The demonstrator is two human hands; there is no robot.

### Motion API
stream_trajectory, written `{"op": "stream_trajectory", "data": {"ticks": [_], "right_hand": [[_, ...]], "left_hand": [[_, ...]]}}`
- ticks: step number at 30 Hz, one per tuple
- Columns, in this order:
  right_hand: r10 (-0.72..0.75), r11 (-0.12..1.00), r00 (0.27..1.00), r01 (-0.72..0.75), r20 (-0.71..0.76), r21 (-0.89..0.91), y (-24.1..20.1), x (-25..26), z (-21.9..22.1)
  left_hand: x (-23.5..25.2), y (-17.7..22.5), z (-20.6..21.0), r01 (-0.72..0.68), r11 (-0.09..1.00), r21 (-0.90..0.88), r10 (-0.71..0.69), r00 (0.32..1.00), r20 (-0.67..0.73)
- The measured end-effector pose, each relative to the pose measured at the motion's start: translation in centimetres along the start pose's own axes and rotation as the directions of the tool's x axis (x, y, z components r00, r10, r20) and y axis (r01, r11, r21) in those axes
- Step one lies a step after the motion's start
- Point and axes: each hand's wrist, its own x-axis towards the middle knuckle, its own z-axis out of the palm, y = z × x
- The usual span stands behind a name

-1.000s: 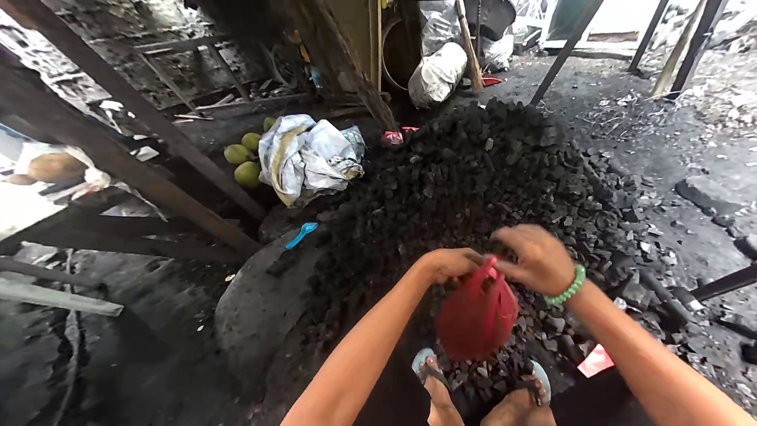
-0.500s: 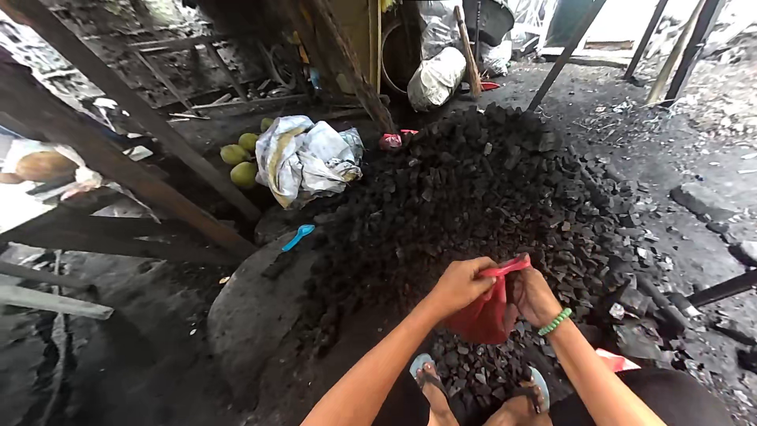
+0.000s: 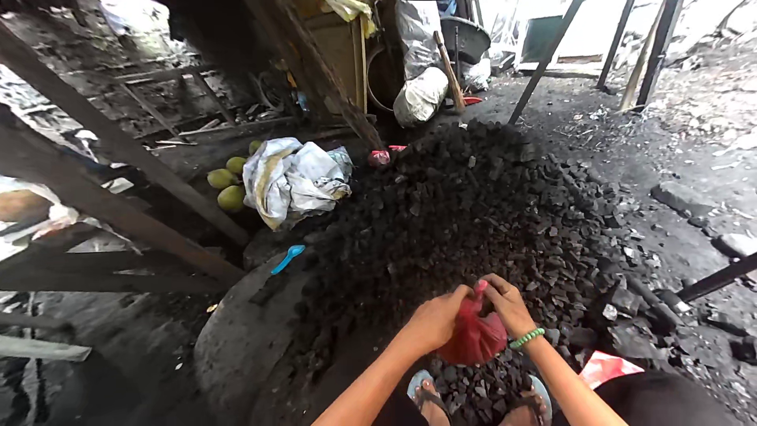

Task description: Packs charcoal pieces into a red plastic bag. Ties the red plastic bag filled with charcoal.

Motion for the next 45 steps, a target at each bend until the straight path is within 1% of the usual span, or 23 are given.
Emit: {"op": "stream_trajectory", "data": {"ticks": [4, 6, 9, 11, 13, 16, 17, 18, 19, 20, 21, 23, 24, 25, 27, 30, 32, 34, 38, 40, 42, 44, 45], "right_hand": [[0.012, 0.998, 0.996, -0.005, 0.091, -0.068, 1.1, -2.2, 1.5], [0.049, 0.998, 0.992, -0.044, 0.114, -0.045, 1.1, -2.8, 2.1], [0.043, 0.998, 0.988, -0.037, 0.146, -0.041, 1.5, -2.7, 2.6], [0.012, 0.999, 0.985, -0.006, 0.172, -0.041, 2.1, -2.2, 3.0], [0.031, 0.999, 0.988, -0.037, 0.153, 0.039, 3.2, -1.5, 3.3], [0.188, 0.941, 0.982, -0.187, 0.024, 0.281, 6.3, -0.5, 3.4], [0.227, 0.941, 0.974, -0.223, 0.013, 0.256, 8.1, -0.1, 3.3], [0.251, 0.961, 0.967, -0.256, 0.052, 0.106, 10.2, -0.1, 3.1], [0.271, 0.956, 0.953, -0.249, 0.136, -0.154, 12.6, -0.4, 2.9], [0.319, 0.877, 0.907, -0.174, 0.275, -0.447, 14.9, -1.0, 3.0], [0.4, 0.752, 0.804, -0.013, 0.44, -0.659, 16.5, -1.9, 3.5], [0.54, 0.582, 0.526, 0.33, 0.657, -0.743, 18.4, -4.6, 5.1], [0.559, 0.539, 0.441, 0.449, 0.702, -0.712, 19.4, -5.8, 5.6], [0.556, 0.505, 0.407, 0.527, 0.725, -0.684, 20.6, -6.7, 5.7], [0.511, 0.479, 0.447, 0.561, 0.734, -0.675, 22.7, -7.0, 4.7], [0.546, 0.488, 0.504, 0.457, 0.669, -0.744, 23.0, -4.5, 2.1], [0.57, 0.482, 0.53, 0.404, 0.628, -0.778, 22.3, -2.7, 0.5], [0.616, 0.444, 0.518, 0.394, 0.593, -0.805, 21.7, -1.2, -0.4], [0.654, 0.41, 0.543, 0.332, 0.527, -0.85, 21.1, 0.8, -0.4], [0.598, 0.448, 0.624, 0.26, 0.503, -0.855, 20.6, 1.3, -0.4], [0.457, 0.531, 0.766, 0.174, 0.453, -0.829, 19.7, 2.1, -0.6], [0.277, 0.614, 0.902, 0.097, 0.33, -0.783, 18.9, 3.6, -0.9], [0.226, 0.62, 0.939, 0.066, 0.259, -0.782, 18.6, 4.7, -1.0]], "left_hand": [[0.0, -1.2, 0.0, 0.211, 0.964, 0.165, -0.204, 0.977, -0.056], [0.5, -2.7, -0.5, 0.251, 0.958, 0.14, -0.237, 0.965, -0.109], [0.7, -5.3, -1.7, 0.218, 0.973, -0.077, -0.227, 0.965, -0.131], [0.2, -7.0, -2.5, 0.207, 0.93, -0.303, -0.267, 0.949, -0.17], [-0.5, -8.2, -2.8, 0.156, 0.777, -0.61, -0.368, 0.899, -0.238], [-1.5, -8.7, -3.4, -0.016, 0.335, -0.942, -0.507, 0.84, -0.195], [-1.6, -8.7, -3.6, -0.07, 0.234, -0.97, -0.544, 0.817, -0.19], [-1.6, -8.5, -3.8, -0.105, 0.179, -0.978, -0.575, 0.796, -0.191], [-1.7, -8.5, -3.9, -0.133, 0.152, -0.98, -0.588, 0.784, -0.197], [-1.7, -8.5, -3.9, -0.152, 0.14, -0.978, -0.6, 0.773, -0.206], [-1.6, -8.5, -3.9, -0.165, 0.141, -0.976, -0.617, 0.757, -0.217], [-1.5, -8.5, -3.8, -0.194, 0.149, -0.97, -0.653, 0.717, -0.244], [-1.4, -8.6, -3.7, -0.208, 0.158, -0.965, -0.669, 0.697, -0.259], [-1.3, -8.7, -3.8, -0.217, 0.178, -0.96, -0.674, 0.683, -0.28], [-1.1, -8.8, -3.8, -0.228, 0.248, -0.941, -0.676, 0.656, -0.337], [-1.1, -8.8, -3.8, -0.255, 0.314, -0.915, -0.679, 0.613, -0.404], [-1.1, -8.9, -3.8, -0.284, 0.325, -0.902, -0.674, 0.599, -0.431], [-1.2, -8.9, -3.8, -0.311, 0.323, -0.894, -0.658, 0.605, -0.448], [-1.1, -8.6, -3.7, -0.319, 0.3, -0.899, -0.649, 0.623, -0.437], [-1.1, -8.4, -3.6, -0.3, 0.278, -0.912, -0.649, 0.641, -0.409], [-1.3, -8.5, -3.5, -0.294, 0.267, -0.918, -0.626, 0.671, -0.397], [-1.3, -8.6, -3.4, -0.29, 0.262, -0.92, -0.609, 0.69, -0.391], [-1.3, -8.5, -3.3, -0.282, 0.262, -0.923, -0.604, 0.698, -0.385]]}}
